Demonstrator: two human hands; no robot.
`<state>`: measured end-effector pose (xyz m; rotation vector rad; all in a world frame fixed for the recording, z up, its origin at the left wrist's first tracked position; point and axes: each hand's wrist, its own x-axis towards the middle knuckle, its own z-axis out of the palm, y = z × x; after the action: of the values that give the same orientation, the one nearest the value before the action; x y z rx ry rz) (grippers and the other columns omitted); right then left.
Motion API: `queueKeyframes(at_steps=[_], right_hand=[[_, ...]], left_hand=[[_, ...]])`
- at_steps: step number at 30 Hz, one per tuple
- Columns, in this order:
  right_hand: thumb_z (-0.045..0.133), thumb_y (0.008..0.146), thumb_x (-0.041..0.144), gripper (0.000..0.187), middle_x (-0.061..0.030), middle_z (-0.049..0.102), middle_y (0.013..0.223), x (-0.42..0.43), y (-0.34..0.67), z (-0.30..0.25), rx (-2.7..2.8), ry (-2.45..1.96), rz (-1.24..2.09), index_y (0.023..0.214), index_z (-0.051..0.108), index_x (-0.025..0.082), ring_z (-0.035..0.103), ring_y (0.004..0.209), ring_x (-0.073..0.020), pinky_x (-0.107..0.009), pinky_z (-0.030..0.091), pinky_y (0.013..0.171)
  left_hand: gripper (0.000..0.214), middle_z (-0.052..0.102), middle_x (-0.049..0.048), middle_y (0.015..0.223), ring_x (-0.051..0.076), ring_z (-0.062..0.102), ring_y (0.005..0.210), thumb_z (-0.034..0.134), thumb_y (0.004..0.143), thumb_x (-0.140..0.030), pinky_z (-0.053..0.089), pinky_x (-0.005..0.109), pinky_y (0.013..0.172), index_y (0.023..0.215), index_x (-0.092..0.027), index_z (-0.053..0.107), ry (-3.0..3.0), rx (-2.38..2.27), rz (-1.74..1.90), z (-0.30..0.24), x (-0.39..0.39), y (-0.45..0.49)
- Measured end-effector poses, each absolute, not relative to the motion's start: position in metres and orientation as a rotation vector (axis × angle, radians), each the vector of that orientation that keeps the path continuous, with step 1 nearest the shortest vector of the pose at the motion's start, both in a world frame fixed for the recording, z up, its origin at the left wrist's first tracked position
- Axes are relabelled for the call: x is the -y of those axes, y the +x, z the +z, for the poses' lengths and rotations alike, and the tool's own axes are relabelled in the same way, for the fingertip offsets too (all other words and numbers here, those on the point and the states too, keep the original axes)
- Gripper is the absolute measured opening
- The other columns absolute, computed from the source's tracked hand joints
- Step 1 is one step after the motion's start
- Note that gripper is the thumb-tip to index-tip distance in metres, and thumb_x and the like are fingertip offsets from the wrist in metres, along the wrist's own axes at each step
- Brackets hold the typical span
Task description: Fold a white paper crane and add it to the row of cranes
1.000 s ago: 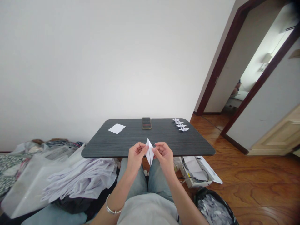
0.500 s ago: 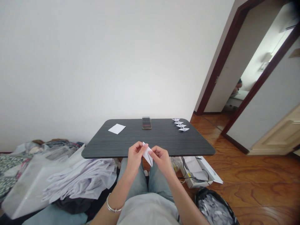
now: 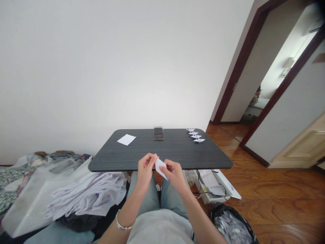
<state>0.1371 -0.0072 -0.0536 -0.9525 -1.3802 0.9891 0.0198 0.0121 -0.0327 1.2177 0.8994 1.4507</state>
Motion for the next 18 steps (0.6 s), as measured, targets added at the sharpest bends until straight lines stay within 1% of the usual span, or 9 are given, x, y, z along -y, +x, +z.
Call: queueKeyframes(at_steps=[3, 5, 8, 9, 10, 12, 13, 15, 18], right_hand=[[0.058, 0.074, 0.030, 0.027, 0.0053, 0.036, 0.052, 0.0072, 0.1368, -0.0539, 1.380, -0.946, 1.002, 0.055, 0.043, 0.018, 0.031, 0.049, -0.0087, -0.021, 0.023, 0.046], [0.058, 0.073, 0.032, 0.028, 0.0056, 0.035, 0.051, 0.0069, 0.1365, -0.0543, 1.365, -0.940, 1.025, 0.056, 0.043, 0.018, 0.030, 0.047, -0.0084, -0.021, 0.023, 0.045], [0.059, 0.073, 0.037, 0.030, 0.0062, 0.036, 0.049, 0.0068, 0.1363, -0.0545, 1.324, -0.938, 1.059, 0.055, 0.042, 0.019, 0.030, 0.045, -0.0081, -0.021, 0.021, 0.043], [0.059, 0.073, 0.038, 0.031, 0.0062, 0.036, 0.049, 0.0069, 0.1363, -0.0545, 1.317, -0.938, 1.061, 0.055, 0.042, 0.019, 0.030, 0.045, -0.0081, -0.021, 0.022, 0.043], [0.059, 0.073, 0.038, 0.031, 0.0061, 0.036, 0.049, 0.0069, 0.1363, -0.0545, 1.315, -0.936, 1.059, 0.055, 0.042, 0.019, 0.031, 0.045, -0.0082, -0.021, 0.022, 0.043], [0.059, 0.074, 0.038, 0.031, 0.0059, 0.037, 0.049, 0.0067, 0.1364, -0.0551, 1.323, -0.934, 1.051, 0.055, 0.044, 0.018, 0.031, 0.045, -0.0080, -0.021, 0.022, 0.043], [0.058, 0.074, 0.037, 0.030, 0.0059, 0.037, 0.049, 0.0063, 0.1366, -0.0558, 1.329, -0.934, 1.046, 0.056, 0.044, 0.018, 0.031, 0.046, -0.0079, -0.021, 0.022, 0.044], [0.059, 0.073, 0.036, 0.030, 0.0059, 0.036, 0.050, 0.0050, 0.1370, -0.0576, 1.333, -0.937, 1.034, 0.055, 0.045, 0.018, 0.029, 0.046, -0.0074, -0.021, 0.022, 0.044], [0.060, 0.072, 0.038, 0.032, 0.0057, 0.035, 0.049, 0.0027, 0.1381, -0.0599, 1.331, -0.956, 1.016, 0.054, 0.044, 0.017, 0.028, 0.046, -0.0072, -0.021, 0.021, 0.044]], left_hand=[[0.030, 0.051, -0.0022, 0.055, 0.009, 0.044, 0.052, 0.059, 0.075, -0.042, 0.034, 0.020, 0.051, 0.064, -0.014, 0.060, 1.213, -0.903, 1.459, -0.0365, -0.0135, 0.0187], [0.033, 0.054, -0.0006, 0.059, 0.010, 0.047, 0.054, 0.056, 0.076, -0.045, 0.036, 0.021, 0.052, 0.067, -0.014, 0.061, 1.158, -0.891, 1.475, -0.0369, -0.0142, 0.0179], [0.043, 0.060, 0.0038, 0.069, 0.013, 0.054, 0.061, 0.048, 0.078, -0.053, 0.041, 0.023, 0.054, 0.078, -0.013, 0.063, 1.072, -0.840, 1.453, -0.0337, -0.0142, 0.0158], [0.042, 0.061, 0.0041, 0.070, 0.014, 0.055, 0.063, 0.050, 0.077, -0.053, 0.042, 0.023, 0.055, 0.083, -0.013, 0.064, 1.094, -0.832, 1.418, -0.0321, -0.0139, 0.0151], [0.038, 0.062, 0.0035, 0.069, 0.014, 0.055, 0.063, 0.056, 0.074, -0.050, 0.043, 0.023, 0.056, 0.084, -0.013, 0.064, 1.141, -0.830, 1.368, -0.0307, -0.0135, 0.0146], [0.029, 0.060, 0.0009, 0.064, 0.011, 0.053, 0.058, 0.067, 0.067, -0.041, 0.041, 0.021, 0.055, 0.075, -0.013, 0.062, 1.224, -0.842, 1.306, -0.0289, -0.0129, 0.0144], [0.026, 0.059, -0.0005, 0.061, 0.010, 0.051, 0.055, 0.070, 0.064, -0.037, 0.039, 0.020, 0.053, 0.068, -0.014, 0.060, 1.243, -0.850, 1.304, -0.0287, -0.0128, 0.0147], [0.026, 0.055, -0.0026, 0.056, 0.008, 0.047, 0.051, 0.071, 0.063, -0.034, 0.037, 0.019, 0.051, 0.060, -0.014, 0.055, 1.231, -0.869, 1.354, -0.0293, -0.0132, 0.0157], [0.024, 0.053, -0.0038, 0.054, 0.008, 0.045, 0.050, 0.068, 0.066, -0.034, 0.036, 0.019, 0.050, 0.060, -0.015, 0.054, 1.187, -0.885, 1.433, -0.0307, -0.0141, 0.0163]])
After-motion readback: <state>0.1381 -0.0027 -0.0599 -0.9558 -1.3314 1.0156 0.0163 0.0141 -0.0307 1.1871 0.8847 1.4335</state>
